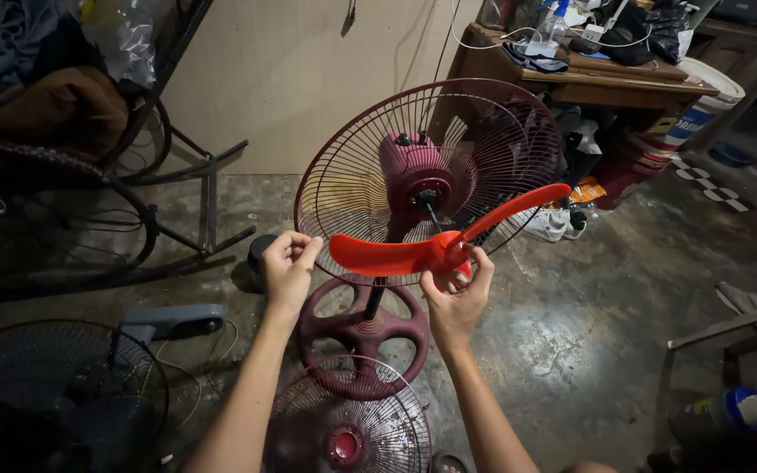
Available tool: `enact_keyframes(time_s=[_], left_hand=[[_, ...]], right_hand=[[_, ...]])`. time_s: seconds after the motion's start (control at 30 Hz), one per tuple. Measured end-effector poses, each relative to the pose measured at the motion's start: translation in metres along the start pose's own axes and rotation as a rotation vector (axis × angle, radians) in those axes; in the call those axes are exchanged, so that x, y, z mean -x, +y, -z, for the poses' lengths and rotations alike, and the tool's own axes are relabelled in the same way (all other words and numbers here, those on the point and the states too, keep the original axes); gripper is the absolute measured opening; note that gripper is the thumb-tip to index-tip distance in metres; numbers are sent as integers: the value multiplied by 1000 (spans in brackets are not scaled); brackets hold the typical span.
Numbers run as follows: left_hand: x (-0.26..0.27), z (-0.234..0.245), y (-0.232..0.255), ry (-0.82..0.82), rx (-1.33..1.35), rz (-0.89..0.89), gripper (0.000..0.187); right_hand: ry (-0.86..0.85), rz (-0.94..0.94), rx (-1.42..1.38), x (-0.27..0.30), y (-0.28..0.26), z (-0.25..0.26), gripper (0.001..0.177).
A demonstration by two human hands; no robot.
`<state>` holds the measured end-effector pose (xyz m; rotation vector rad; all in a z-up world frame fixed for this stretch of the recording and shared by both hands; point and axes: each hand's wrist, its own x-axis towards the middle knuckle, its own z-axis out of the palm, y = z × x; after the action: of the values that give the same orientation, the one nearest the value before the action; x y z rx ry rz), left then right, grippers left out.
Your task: The person reassembles a standing electric fan by first securing the front wire cage and then attaching a red three-blade fan blade to the motor shaft. The person repeatedly aligns and seats the blade onto the shaft before leaving it mounted.
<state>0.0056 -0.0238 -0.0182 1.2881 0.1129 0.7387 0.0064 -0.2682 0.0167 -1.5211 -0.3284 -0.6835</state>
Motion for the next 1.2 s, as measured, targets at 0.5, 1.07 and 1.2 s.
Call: enact_keyframes(time_s=[0.5, 1.07, 1.2], left_hand=[[7, -13, 8, -33, -157, -17, 19], [-1, -3, -5, 74, -152, -40, 13], [-3, -1, -6, 92, -165, -7, 17]], right_hand=[[-11, 6, 105, -17, -18, -12, 63], [-78, 109, 183, -35, 2, -17, 60], [-96, 126, 213, -41, 4, -20, 61]])
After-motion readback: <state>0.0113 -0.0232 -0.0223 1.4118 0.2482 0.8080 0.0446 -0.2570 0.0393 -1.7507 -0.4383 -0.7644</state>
